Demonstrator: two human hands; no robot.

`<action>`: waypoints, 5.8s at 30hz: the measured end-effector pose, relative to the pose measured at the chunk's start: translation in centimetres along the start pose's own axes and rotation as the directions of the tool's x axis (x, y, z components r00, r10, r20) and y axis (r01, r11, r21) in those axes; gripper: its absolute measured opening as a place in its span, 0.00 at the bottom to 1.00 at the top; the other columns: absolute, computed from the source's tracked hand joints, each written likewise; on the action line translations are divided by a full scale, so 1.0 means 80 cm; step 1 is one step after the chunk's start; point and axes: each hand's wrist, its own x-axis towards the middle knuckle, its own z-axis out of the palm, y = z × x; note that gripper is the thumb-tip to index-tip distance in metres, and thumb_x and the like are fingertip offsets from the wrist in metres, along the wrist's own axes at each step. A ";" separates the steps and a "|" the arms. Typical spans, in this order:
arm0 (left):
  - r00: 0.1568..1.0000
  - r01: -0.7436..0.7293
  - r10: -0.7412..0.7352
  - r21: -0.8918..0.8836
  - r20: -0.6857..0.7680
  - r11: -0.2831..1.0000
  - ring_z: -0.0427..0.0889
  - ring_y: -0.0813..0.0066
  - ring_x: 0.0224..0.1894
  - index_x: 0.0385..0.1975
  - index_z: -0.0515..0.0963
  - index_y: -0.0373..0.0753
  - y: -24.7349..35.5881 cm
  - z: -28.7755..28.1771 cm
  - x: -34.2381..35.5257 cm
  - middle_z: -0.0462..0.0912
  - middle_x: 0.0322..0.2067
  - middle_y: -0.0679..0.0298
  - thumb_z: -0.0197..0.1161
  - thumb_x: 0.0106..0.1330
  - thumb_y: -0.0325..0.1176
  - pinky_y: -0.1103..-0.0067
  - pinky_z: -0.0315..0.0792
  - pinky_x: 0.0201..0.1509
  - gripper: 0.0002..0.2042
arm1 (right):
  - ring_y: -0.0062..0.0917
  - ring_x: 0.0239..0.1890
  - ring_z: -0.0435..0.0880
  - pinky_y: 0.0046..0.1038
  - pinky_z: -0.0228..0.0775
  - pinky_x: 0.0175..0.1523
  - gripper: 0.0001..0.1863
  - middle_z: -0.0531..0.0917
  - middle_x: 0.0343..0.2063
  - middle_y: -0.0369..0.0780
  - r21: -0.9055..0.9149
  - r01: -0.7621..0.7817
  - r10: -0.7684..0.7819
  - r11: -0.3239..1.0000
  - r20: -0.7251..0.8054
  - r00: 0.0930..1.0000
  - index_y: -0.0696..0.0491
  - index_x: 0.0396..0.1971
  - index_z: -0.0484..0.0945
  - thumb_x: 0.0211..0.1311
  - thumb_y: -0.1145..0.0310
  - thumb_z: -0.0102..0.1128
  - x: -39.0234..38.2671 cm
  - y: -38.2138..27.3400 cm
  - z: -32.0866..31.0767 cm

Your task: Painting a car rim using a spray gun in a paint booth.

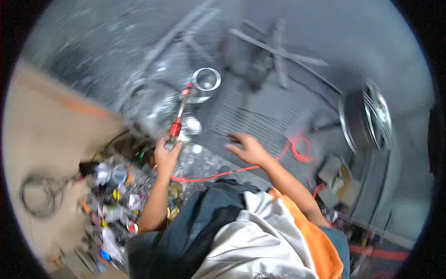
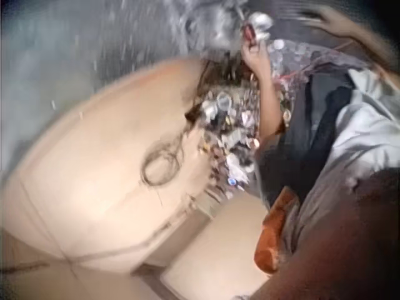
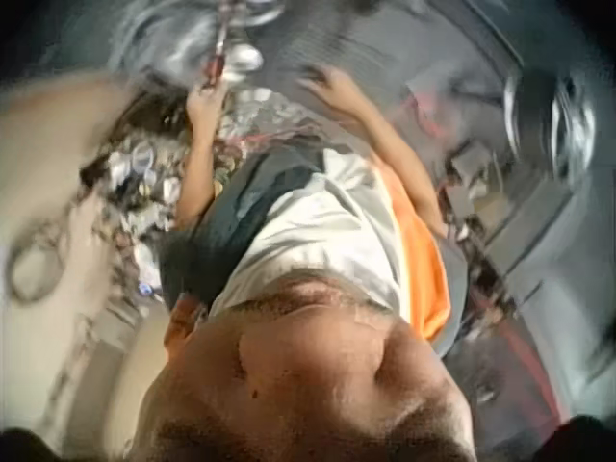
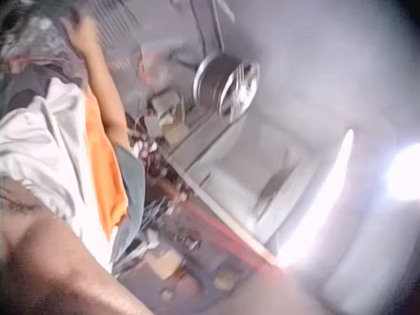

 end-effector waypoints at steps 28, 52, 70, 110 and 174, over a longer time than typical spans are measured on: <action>-0.733 0.264 0.147 0.078 0.664 0.961 0.62 0.66 0.66 0.65 0.59 0.31 0.296 0.455 -0.276 0.63 0.64 0.57 0.46 0.72 0.48 0.74 0.52 0.70 0.29 | 0.24 0.26 0.78 0.30 0.72 0.35 0.13 0.78 0.31 0.44 0.178 -0.391 0.191 0.903 -0.982 -0.006 0.60 0.45 0.73 0.63 0.77 0.44 -0.563 0.122 -0.503; -0.042 -0.362 0.153 -0.158 0.987 0.919 0.79 0.78 0.30 0.33 0.81 0.32 0.638 0.634 -0.197 0.81 0.27 0.62 0.63 0.60 0.24 0.81 0.73 0.36 0.05 | 0.18 0.24 0.76 0.25 0.71 0.32 0.11 0.76 0.37 0.40 0.428 -0.057 0.370 0.902 -0.699 0.611 0.62 0.45 0.70 0.64 0.78 0.43 -0.549 0.169 -0.512; -0.006 -0.245 0.352 -0.342 0.936 0.907 0.78 0.78 0.24 0.34 0.81 0.31 0.736 0.801 -0.006 0.81 0.25 0.61 0.62 0.61 0.27 0.80 0.74 0.30 0.06 | 0.24 0.22 0.75 0.28 0.67 0.29 0.07 0.75 0.18 0.39 0.127 -0.624 0.402 0.771 -0.857 0.322 0.61 0.37 0.75 0.64 0.75 0.48 -0.406 0.338 -0.806; -0.180 -0.036 0.289 -0.300 0.940 0.953 0.71 0.85 0.27 0.32 0.78 0.35 0.497 0.673 -0.267 0.76 0.25 0.71 0.56 0.66 0.32 0.82 0.67 0.32 0.08 | 0.15 0.24 0.73 0.19 0.66 0.28 0.12 0.80 0.37 0.39 0.627 -0.001 0.559 0.779 -0.693 0.455 0.60 0.47 0.68 0.67 0.74 0.45 -0.570 0.273 -0.539; 0.596 0.766 -0.800 -0.248 -0.069 0.592 0.80 0.58 0.48 0.52 0.74 0.36 -0.080 -0.104 -0.465 0.81 0.46 0.52 0.59 0.64 0.39 0.69 0.72 0.52 0.19 | 0.32 0.41 0.79 0.32 0.73 0.46 0.22 0.78 0.44 0.43 0.822 -0.121 0.240 0.556 -0.019 0.971 0.63 0.47 0.71 0.53 0.72 0.66 0.306 -0.203 0.238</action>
